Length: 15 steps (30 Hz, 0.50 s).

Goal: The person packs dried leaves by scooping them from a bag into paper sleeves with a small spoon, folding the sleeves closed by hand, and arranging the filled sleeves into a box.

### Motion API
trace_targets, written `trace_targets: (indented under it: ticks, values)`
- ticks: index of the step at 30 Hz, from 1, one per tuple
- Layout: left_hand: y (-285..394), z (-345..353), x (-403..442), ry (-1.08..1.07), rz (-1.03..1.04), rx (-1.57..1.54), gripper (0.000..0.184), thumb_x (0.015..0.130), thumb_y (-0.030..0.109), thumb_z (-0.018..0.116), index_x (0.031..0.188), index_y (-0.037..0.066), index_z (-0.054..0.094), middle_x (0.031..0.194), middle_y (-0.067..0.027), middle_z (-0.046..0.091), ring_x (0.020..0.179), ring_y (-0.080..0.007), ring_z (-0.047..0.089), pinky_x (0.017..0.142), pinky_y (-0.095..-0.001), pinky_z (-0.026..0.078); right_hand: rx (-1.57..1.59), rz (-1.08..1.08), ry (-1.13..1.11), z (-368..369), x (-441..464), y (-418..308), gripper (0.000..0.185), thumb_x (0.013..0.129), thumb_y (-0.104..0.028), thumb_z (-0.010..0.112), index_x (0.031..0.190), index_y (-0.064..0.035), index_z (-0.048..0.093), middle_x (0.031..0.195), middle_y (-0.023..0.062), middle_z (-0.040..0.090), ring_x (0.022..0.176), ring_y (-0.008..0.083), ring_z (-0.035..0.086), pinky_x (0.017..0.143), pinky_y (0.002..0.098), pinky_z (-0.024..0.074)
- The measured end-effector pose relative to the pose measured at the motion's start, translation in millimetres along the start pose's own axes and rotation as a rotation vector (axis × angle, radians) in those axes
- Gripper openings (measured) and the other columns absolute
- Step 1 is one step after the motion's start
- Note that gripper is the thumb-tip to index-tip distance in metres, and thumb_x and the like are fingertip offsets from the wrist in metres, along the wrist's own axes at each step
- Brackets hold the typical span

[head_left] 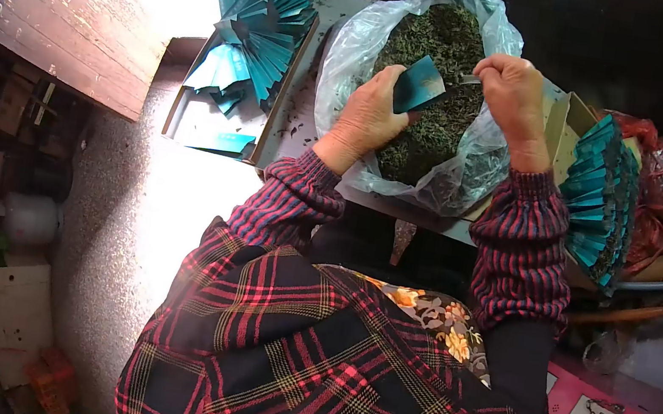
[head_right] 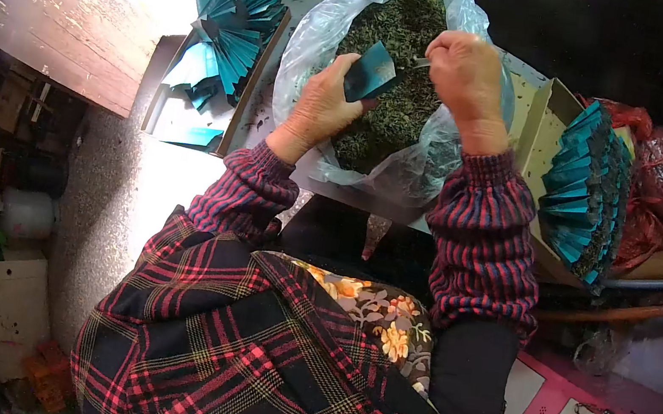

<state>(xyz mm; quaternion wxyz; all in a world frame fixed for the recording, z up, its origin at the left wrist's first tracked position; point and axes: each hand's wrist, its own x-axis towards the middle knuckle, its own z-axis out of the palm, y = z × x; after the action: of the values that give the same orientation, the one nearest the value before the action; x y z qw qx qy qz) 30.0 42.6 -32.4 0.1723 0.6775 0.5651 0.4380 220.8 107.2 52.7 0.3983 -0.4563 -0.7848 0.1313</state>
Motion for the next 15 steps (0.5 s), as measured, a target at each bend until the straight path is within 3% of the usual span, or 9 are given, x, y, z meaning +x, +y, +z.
trace_targets:
  ticks: [2, 3, 7, 12, 15]
  values:
    - [-3.5, 3.0, -0.3, 0.034, 0.024, 0.007, 0.064, 0.068, 0.016, 0.080, 0.121, 0.003, 0.047, 0.108, -0.0198, 0.060, 0.101, -0.0374, 0.059, 0.084, -0.0413, 0.048, -0.096, -0.163, 0.019, 6.0, -4.6, -7.6, 0.013, 0.079, -0.005, 0.056, 0.076, -0.0012, 0.068, 0.056, 0.0100, 0.058, 0.050, 0.0174, 0.056, 0.049, 0.0304, 0.0415]
    - [-2.9, 2.7, -0.3, 0.069, 0.048, 0.014, 0.065, 0.068, 0.018, 0.080, 0.122, 0.003, 0.048, 0.106, -0.0202, 0.062, 0.099, -0.0366, 0.061, 0.083, -0.0402, 0.049, -0.165, -0.179, -0.009, 5.9, -7.3, -14.3, 0.011, 0.079, -0.005, 0.056, 0.078, -0.0022, 0.067, 0.068, 0.0150, 0.063, 0.061, 0.0289, 0.063, 0.057, 0.0357, 0.0474]
    - [0.6, -0.3, -1.3, 0.049, 0.003, -0.017, 0.067, 0.067, 0.016, 0.079, 0.123, 0.002, 0.044, 0.111, -0.0206, 0.058, 0.103, -0.0396, 0.057, 0.086, -0.0433, 0.047, -0.270, -0.382, -0.048, 12.6, -14.1, -28.2, 0.007, 0.080, -0.005, 0.058, 0.084, -0.0046, 0.064, 0.083, 0.0134, 0.064, 0.075, 0.0324, 0.063, 0.064, 0.0387, 0.0512]
    - [0.4, -3.5, -2.0, 0.040, -0.065, -0.071, 0.068, 0.068, 0.017, 0.079, 0.124, 0.001, 0.043, 0.113, -0.0212, 0.057, 0.103, -0.0399, 0.057, 0.086, -0.0435, 0.047, -0.273, -0.434, -0.132, 6.6, -12.0, -44.9, 0.007, 0.079, -0.003, 0.060, 0.086, -0.0039, 0.063, 0.083, 0.0124, 0.063, 0.076, 0.0331, 0.063, 0.062, 0.0376, 0.0506]
    - [-1.9, -3.4, -3.1, 0.082, 0.004, -0.065, 0.068, 0.068, 0.017, 0.079, 0.124, 0.001, 0.043, 0.112, -0.0212, 0.057, 0.103, -0.0400, 0.057, 0.086, -0.0437, 0.047, -0.278, -0.433, 0.037, -0.1, -9.2, -48.3, 0.006, 0.079, -0.002, 0.061, 0.085, -0.0043, 0.063, 0.081, 0.0118, 0.064, 0.071, 0.0332, 0.063, 0.059, 0.0373, 0.0497]
